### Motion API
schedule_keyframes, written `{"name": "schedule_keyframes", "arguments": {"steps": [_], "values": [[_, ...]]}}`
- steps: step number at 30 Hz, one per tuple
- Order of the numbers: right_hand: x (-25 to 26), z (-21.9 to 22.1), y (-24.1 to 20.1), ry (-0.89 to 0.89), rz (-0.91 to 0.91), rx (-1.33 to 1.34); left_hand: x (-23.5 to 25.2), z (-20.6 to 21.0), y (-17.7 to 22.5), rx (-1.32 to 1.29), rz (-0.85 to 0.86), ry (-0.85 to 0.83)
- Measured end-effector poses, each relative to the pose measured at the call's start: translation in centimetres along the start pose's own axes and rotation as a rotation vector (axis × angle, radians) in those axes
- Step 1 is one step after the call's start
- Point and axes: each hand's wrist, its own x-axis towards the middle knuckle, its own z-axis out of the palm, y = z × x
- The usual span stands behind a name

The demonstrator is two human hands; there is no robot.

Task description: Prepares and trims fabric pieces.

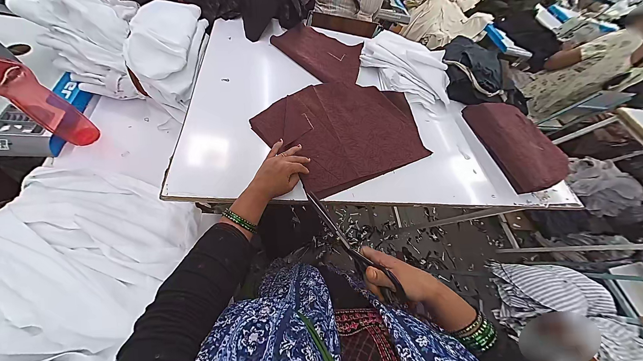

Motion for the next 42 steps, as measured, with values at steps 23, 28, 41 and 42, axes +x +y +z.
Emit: {"name": "schedule_keyframes", "arguments": {"steps": [23, 28, 41, 42], "values": [[-0.6, -1.4, 1.7, 0.002, 0.026, 0.128, 1.8, -0.1, -0.1, -0.063, -0.320, -0.093], [-1.0, -1.7, 1.8, 0.002, 0.058, 0.108, 2.1, -0.4, 0.0, -0.072, -0.383, -0.110], [1.0, -1.1, 0.2, 0.019, 0.026, 0.170, 1.6, -0.7, -0.4, -0.159, -0.334, -0.072], [1.1, -1.1, 0.2, 0.027, 0.016, 0.189, 1.6, -0.8, -0.4, -0.164, -0.322, -0.078]]}}
